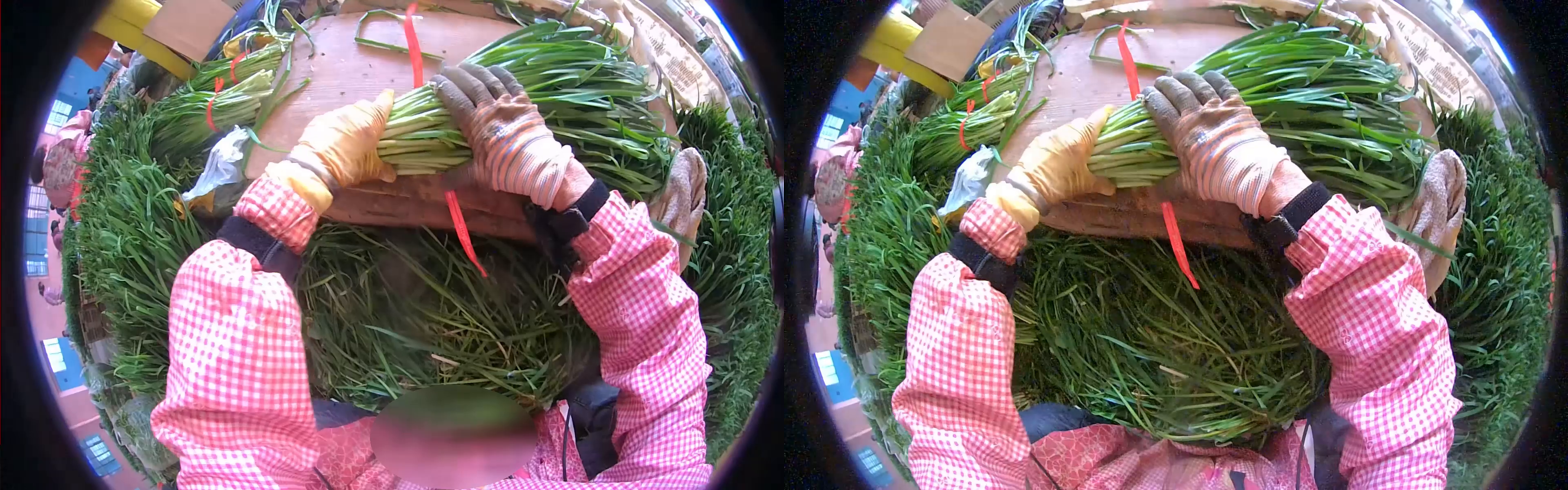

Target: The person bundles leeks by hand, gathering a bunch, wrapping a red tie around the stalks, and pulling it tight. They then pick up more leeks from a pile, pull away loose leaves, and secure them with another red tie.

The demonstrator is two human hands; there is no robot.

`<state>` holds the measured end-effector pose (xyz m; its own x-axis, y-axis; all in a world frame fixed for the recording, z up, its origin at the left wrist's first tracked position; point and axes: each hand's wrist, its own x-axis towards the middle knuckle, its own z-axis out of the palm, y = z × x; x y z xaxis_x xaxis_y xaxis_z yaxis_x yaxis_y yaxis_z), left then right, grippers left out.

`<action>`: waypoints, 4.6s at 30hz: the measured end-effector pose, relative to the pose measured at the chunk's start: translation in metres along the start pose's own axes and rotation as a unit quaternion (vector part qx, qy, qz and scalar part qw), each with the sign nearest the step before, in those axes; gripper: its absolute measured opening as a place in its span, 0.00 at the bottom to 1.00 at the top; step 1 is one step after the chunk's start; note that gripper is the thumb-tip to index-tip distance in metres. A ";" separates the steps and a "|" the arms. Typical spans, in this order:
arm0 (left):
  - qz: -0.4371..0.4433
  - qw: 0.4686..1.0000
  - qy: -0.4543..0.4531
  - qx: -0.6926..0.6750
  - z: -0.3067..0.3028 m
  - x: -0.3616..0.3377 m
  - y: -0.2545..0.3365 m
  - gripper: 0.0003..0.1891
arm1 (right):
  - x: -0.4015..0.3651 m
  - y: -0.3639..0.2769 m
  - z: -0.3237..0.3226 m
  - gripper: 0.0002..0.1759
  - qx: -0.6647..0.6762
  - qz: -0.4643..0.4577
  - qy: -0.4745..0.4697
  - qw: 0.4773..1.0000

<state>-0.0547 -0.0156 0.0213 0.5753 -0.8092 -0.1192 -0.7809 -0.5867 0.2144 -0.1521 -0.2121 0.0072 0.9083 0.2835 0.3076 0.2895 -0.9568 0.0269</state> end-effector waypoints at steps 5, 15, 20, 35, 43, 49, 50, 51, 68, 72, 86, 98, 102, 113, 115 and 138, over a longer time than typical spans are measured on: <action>0.020 0.999 0.016 -0.043 0.010 0.007 -0.013 0.41 | -0.001 -0.002 0.007 0.53 -0.008 0.005 0.010 1.000; -0.070 0.985 0.150 -0.054 -0.038 -0.179 0.035 0.44 | 0.004 -0.011 -0.011 0.53 -0.079 0.035 -0.062 0.994; -0.258 0.941 0.180 -0.121 -0.048 -0.369 0.066 0.35 | 0.004 -0.022 -0.041 0.66 -0.081 0.055 -0.106 0.990; -0.543 0.594 0.276 -0.525 0.126 -0.564 0.160 0.23 | 0.020 -0.069 -0.063 0.16 0.113 0.029 0.045 0.992; -0.446 0.635 0.241 -0.582 0.097 -0.462 0.081 0.19 | 0.055 -0.070 -0.015 0.10 0.011 -0.024 0.022 0.999; -0.384 0.520 0.117 -0.754 0.037 -0.308 0.019 0.18 | 0.063 -0.062 0.000 0.08 0.134 -0.008 0.016 0.991; -0.366 0.469 0.087 -0.799 0.046 -0.280 0.012 0.20 | 0.062 -0.071 -0.013 0.07 0.071 -0.038 0.025 0.996; -0.363 0.459 0.047 -0.810 0.059 -0.248 0.007 0.21 | 0.063 -0.078 -0.018 0.08 0.064 -0.038 0.015 0.997; -0.307 0.238 0.248 -0.887 0.071 -0.099 0.051 0.15 | 0.021 -0.077 -0.023 0.14 0.209 -0.012 0.135 0.968; -0.232 0.245 0.265 -0.903 0.048 -0.096 0.061 0.18 | -0.015 -0.083 -0.044 0.14 0.183 0.035 0.075 0.980; -0.394 0.483 0.495 -0.605 0.074 -0.070 0.028 0.09 | -0.014 -0.073 -0.008 0.05 -0.101 -0.019 -0.032 0.994; -0.273 0.680 0.382 -0.563 0.063 -0.055 -0.015 0.31 | -0.022 -0.069 -0.008 0.05 -0.041 -0.013 -0.034 0.998; -0.228 0.598 0.480 -0.600 0.074 -0.094 -0.046 0.24 | -0.038 -0.065 -0.010 0.16 -0.035 -0.039 -0.010 0.999; -0.475 0.503 0.399 -0.602 0.056 -0.548 0.024 0.23 | -0.062 -0.058 0.013 0.22 -0.060 -0.082 0.076 0.992; -0.505 0.373 0.448 -0.637 0.105 -0.631 0.062 0.21 | -0.060 -0.062 0.009 0.21 -0.075 -0.072 0.057 0.993; -0.544 -0.001 0.433 -0.718 0.256 -0.675 0.273 0.16 | -0.036 -0.560 -0.093 0.37 0.215 -0.389 -0.454 0.772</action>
<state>-0.7186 0.3629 -0.0875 0.3135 0.3152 -0.8957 0.2439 0.8849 0.3968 -0.3750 0.3076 0.0691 0.1891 0.8768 -0.4421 0.7501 -0.4195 -0.5112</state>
